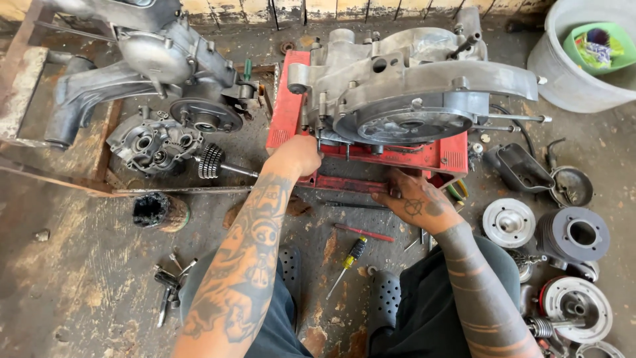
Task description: Disassembling a motorcycle engine to inspect and remove internal components
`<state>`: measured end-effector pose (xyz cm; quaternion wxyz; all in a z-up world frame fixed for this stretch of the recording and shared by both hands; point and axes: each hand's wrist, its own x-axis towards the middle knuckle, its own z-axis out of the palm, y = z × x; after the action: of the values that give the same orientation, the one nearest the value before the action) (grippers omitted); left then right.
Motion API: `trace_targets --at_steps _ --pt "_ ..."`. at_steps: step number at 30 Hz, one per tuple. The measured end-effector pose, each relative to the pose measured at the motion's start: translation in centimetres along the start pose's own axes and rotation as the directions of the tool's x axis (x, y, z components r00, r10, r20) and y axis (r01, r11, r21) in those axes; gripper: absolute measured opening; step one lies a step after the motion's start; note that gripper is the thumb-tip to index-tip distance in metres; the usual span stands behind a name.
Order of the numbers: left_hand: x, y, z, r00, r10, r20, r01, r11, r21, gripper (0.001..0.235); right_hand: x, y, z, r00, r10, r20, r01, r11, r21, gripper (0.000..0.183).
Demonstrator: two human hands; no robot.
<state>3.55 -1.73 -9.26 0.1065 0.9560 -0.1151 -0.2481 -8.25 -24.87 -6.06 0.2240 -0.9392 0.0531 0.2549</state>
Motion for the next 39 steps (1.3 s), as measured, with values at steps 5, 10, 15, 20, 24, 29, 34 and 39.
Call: trace_targets --at_steps 5,10,15,20,24,29,34,39 --pt "-1.1 0.0 -0.6 0.998 -0.027 0.062 0.028 1.000 -0.006 0.048 0.9 1.4 0.4 0.999 -0.003 -0.034 0.003 1.000 -0.015 0.058" --pt "6.2 -5.3 7.5 0.995 -0.096 0.032 0.093 0.992 0.085 0.047 1.5 5.5 -0.2 0.990 0.071 -0.118 -0.069 0.997 0.023 0.063" --pt "4.8 -7.0 7.3 0.973 -0.209 -0.098 0.209 0.978 -0.011 0.047 4.8 13.1 -0.4 0.961 0.146 -0.233 -0.143 0.989 0.030 0.052" --pt "3.9 -7.2 7.6 0.940 -0.268 -0.210 0.283 0.958 0.043 0.035 4.4 14.9 -0.6 0.944 0.221 -0.245 -0.214 0.975 0.057 0.061" --pt "3.3 -8.2 7.5 0.963 -0.146 -0.227 0.155 0.988 0.021 0.044 6.3 18.4 0.3 0.935 0.225 -0.274 -0.200 0.973 0.118 0.060" --pt "1.4 -6.9 6.2 0.909 -0.253 -0.332 0.281 0.959 0.038 0.045 5.9 18.4 0.3 0.858 0.221 -0.464 -0.142 0.970 0.200 0.066" --pt "0.1 -4.7 3.2 0.891 -0.441 -0.109 0.386 0.862 -0.329 0.084 4.5 14.3 1.0 0.912 0.057 -0.405 0.050 0.967 0.249 0.109" --pt "0.5 -0.7 5.0 0.830 -0.550 -0.095 0.438 0.746 -0.502 0.092 8.0 15.5 2.8 0.851 -0.005 -0.525 -0.004 1.000 -0.015 0.101"
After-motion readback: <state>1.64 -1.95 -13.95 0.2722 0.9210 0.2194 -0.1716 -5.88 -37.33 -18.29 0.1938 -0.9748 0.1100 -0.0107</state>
